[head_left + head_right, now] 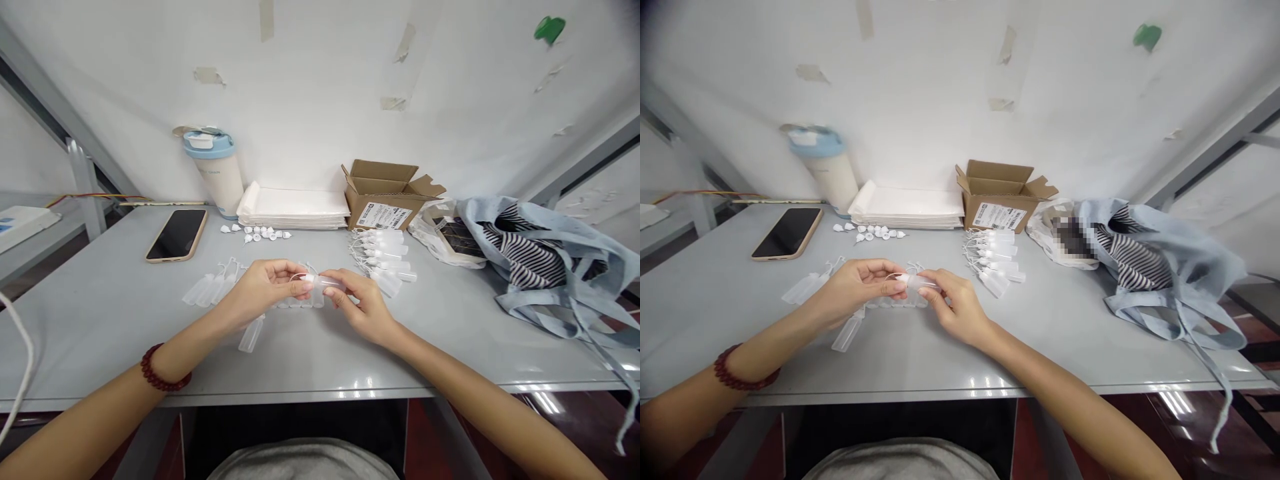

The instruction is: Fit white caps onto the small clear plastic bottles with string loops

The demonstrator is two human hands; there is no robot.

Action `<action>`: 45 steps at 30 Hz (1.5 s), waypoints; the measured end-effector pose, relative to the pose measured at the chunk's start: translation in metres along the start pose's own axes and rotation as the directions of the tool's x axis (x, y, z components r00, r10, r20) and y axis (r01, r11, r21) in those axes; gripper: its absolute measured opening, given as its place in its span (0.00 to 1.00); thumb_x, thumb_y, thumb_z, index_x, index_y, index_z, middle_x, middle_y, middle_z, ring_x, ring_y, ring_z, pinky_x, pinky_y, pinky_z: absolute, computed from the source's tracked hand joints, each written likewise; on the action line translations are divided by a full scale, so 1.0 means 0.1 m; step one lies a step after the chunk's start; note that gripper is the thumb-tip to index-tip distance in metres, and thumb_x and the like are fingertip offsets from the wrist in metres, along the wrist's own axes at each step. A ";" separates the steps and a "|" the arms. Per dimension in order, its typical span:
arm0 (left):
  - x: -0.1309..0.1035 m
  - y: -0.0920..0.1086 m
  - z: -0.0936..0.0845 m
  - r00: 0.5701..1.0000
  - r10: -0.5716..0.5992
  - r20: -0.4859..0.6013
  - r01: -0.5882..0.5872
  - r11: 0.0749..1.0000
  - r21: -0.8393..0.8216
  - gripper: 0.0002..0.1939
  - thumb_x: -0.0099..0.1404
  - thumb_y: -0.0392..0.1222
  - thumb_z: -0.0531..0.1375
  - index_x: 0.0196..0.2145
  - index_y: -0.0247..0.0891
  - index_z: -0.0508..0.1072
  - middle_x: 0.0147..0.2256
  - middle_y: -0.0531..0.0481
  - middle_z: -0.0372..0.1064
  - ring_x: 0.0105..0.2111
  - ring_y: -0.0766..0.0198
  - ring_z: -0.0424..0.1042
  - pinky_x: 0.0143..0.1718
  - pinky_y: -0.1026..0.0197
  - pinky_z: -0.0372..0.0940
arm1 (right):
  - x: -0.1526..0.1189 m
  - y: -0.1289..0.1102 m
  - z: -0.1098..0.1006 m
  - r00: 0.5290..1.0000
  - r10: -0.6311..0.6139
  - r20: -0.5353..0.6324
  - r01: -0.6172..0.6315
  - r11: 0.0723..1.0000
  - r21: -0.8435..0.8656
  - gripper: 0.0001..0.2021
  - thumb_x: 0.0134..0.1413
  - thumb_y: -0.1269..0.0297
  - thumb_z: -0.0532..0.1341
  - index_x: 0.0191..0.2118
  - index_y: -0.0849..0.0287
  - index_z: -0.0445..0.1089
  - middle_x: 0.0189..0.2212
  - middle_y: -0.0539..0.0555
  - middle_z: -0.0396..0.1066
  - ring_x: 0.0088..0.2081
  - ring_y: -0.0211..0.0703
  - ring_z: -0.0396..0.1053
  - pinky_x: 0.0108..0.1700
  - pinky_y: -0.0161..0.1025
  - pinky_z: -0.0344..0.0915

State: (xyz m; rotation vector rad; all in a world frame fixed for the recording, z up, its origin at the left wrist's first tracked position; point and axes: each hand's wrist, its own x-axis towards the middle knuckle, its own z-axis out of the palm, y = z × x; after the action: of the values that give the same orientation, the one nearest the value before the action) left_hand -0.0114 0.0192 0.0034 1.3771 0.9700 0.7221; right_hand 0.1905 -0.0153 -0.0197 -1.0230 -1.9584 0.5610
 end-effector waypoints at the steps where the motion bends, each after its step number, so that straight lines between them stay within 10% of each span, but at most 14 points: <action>1: 0.00 0.01 0.00 1.000 -0.018 0.014 0.018 1.000 0.002 0.14 0.53 0.46 0.68 0.34 0.36 0.74 0.29 0.50 0.74 0.31 0.61 0.73 0.36 0.59 0.67 | 0.00 0.01 0.00 0.999 -0.050 -0.021 0.048 0.998 -0.049 0.11 0.61 0.65 0.54 0.46 0.60 0.68 0.30 0.53 0.70 0.26 0.36 0.65 0.30 0.34 0.64; 11: -0.03 0.02 -0.02 0.996 0.038 0.086 -0.043 0.997 0.063 0.12 0.59 0.50 0.62 0.30 0.37 0.75 0.25 0.51 0.72 0.25 0.65 0.70 0.31 0.62 0.66 | -0.02 0.07 0.04 0.947 -0.313 -0.071 0.290 0.930 -0.223 0.12 0.62 0.68 0.52 0.51 0.58 0.64 0.33 0.56 0.69 0.32 0.39 0.67 0.31 0.36 0.65; 22: -0.02 0.01 0.01 0.990 0.116 0.080 -0.123 0.989 0.087 0.12 0.54 0.45 0.66 0.36 0.37 0.76 0.33 0.49 0.73 0.34 0.61 0.69 0.32 0.63 0.65 | -0.02 -0.01 0.01 0.998 0.041 0.040 -0.042 0.999 0.015 0.12 0.62 0.63 0.53 0.44 0.61 0.70 0.28 0.52 0.72 0.26 0.36 0.66 0.30 0.35 0.64; 37: -0.03 0.04 -0.04 0.986 0.024 0.165 -0.059 0.976 0.211 0.19 0.65 0.52 0.56 0.24 0.35 0.72 0.22 0.52 0.69 0.22 0.67 0.68 0.27 0.64 0.62 | -0.06 0.02 0.07 0.970 -0.228 -0.081 0.212 0.963 -0.168 0.11 0.62 0.67 0.53 0.47 0.61 0.66 0.29 0.53 0.68 0.27 0.37 0.64 0.30 0.34 0.63; 45: -0.08 0.01 0.02 0.934 0.336 0.118 -0.354 0.835 0.420 0.10 0.63 0.44 0.59 0.36 0.35 0.74 0.31 0.51 0.71 0.30 0.66 0.68 0.33 0.64 0.62 | -0.04 0.00 0.04 0.998 0.054 0.022 -0.056 0.995 0.083 0.12 0.61 0.62 0.54 0.43 0.62 0.70 0.25 0.51 0.68 0.23 0.35 0.63 0.27 0.34 0.62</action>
State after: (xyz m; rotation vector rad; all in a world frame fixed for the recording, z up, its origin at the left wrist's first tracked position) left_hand -0.0129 0.0108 0.0058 1.9935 0.8908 0.7672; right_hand 0.1889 -0.0183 -0.0237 -1.0247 -1.9120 0.6804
